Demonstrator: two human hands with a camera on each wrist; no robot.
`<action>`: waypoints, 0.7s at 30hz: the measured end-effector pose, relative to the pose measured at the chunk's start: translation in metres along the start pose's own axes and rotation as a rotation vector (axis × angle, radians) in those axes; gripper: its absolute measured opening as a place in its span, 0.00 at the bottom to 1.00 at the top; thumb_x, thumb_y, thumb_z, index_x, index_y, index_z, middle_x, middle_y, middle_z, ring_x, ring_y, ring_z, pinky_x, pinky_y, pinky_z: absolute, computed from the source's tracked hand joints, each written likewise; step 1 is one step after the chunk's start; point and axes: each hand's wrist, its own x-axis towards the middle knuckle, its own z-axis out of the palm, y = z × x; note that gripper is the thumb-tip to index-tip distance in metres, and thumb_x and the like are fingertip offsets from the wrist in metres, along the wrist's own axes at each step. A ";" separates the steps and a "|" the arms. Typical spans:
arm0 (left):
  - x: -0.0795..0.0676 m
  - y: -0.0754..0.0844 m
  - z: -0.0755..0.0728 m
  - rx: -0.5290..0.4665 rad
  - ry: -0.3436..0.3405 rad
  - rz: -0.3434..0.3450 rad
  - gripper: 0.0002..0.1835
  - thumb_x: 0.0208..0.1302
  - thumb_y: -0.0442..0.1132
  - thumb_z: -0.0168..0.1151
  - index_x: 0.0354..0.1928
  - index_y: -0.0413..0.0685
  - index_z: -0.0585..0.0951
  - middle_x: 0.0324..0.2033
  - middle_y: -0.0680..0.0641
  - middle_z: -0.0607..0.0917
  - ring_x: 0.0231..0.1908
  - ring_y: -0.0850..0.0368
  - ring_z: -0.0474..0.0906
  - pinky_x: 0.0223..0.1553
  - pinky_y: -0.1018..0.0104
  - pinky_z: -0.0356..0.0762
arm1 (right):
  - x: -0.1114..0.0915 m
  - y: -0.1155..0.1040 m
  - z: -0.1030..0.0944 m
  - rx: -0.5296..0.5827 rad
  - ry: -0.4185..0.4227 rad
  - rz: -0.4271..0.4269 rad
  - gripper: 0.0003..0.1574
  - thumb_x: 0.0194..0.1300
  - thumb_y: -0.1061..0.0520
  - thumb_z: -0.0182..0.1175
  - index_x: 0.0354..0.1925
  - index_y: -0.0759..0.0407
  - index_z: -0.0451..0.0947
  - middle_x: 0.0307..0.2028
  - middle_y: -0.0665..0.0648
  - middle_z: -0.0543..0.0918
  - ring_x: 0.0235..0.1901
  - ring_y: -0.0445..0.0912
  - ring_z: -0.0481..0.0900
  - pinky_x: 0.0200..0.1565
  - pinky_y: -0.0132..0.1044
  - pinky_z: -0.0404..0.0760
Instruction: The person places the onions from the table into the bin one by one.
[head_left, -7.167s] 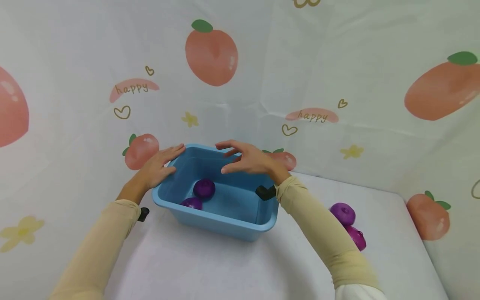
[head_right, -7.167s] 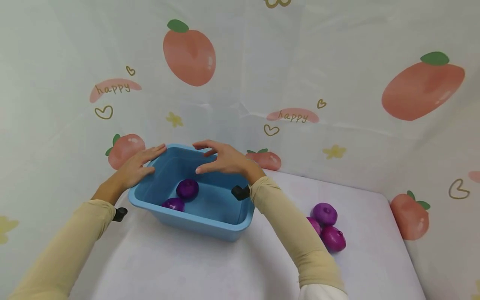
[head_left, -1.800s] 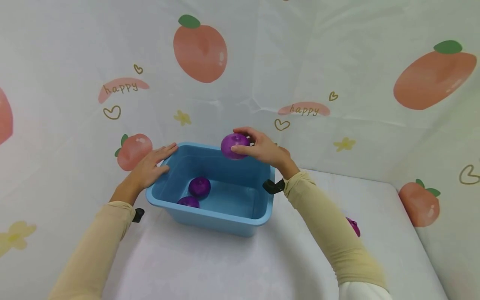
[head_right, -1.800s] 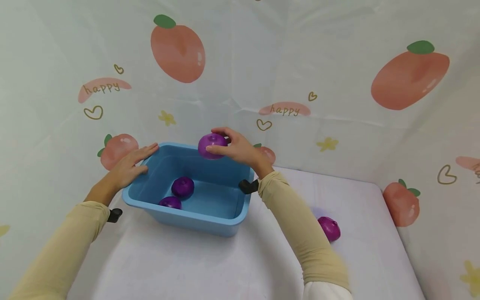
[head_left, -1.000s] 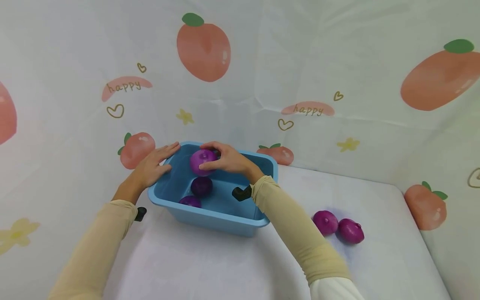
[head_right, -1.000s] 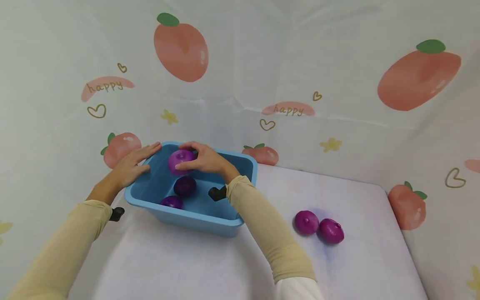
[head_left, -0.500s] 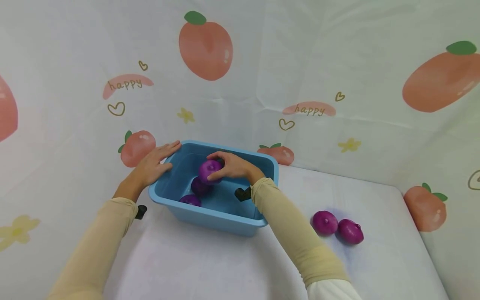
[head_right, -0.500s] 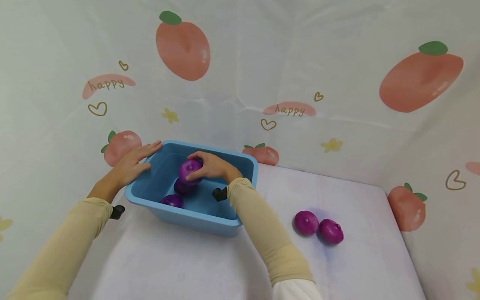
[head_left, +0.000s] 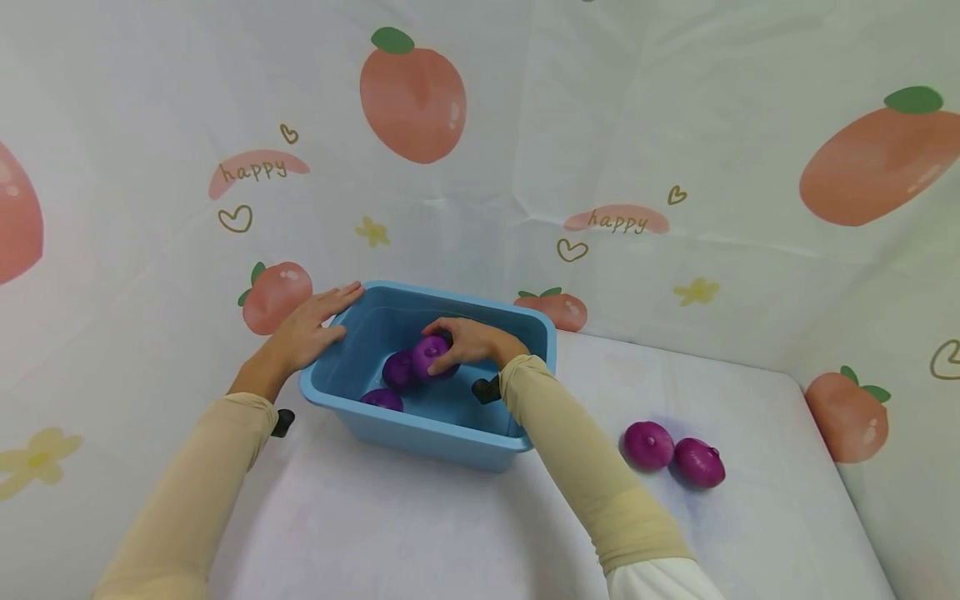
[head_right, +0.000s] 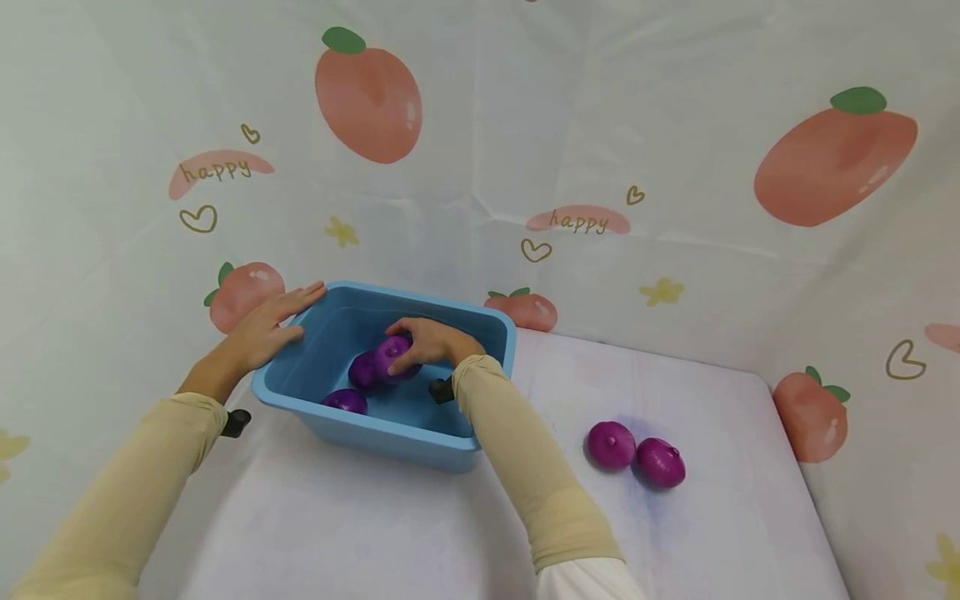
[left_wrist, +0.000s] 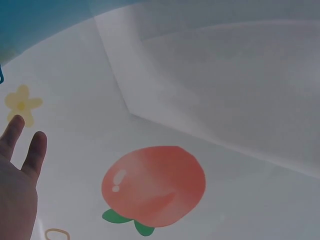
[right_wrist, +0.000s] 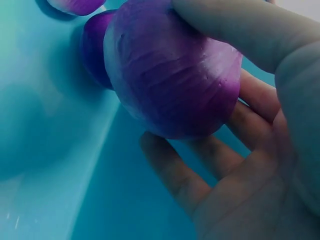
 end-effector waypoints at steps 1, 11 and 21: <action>0.000 0.000 0.000 -0.002 0.001 0.000 0.34 0.63 0.47 0.47 0.73 0.68 0.56 0.74 0.54 0.58 0.73 0.39 0.53 0.63 0.28 0.58 | 0.000 0.000 0.000 0.002 0.001 0.001 0.48 0.52 0.43 0.70 0.68 0.45 0.63 0.64 0.52 0.69 0.61 0.48 0.68 0.63 0.46 0.72; 0.001 -0.001 -0.001 -0.014 0.011 0.028 0.34 0.63 0.47 0.46 0.73 0.67 0.57 0.74 0.53 0.59 0.73 0.39 0.53 0.63 0.28 0.57 | 0.000 0.000 -0.001 -0.008 0.020 -0.001 0.47 0.52 0.43 0.70 0.68 0.46 0.63 0.63 0.52 0.70 0.60 0.47 0.69 0.64 0.46 0.72; -0.001 -0.002 0.000 -0.026 0.009 0.039 0.34 0.63 0.46 0.46 0.73 0.65 0.57 0.74 0.53 0.59 0.73 0.40 0.53 0.64 0.29 0.56 | 0.001 0.001 0.000 0.023 -0.001 -0.007 0.49 0.52 0.44 0.70 0.69 0.46 0.61 0.68 0.52 0.66 0.68 0.52 0.66 0.67 0.47 0.69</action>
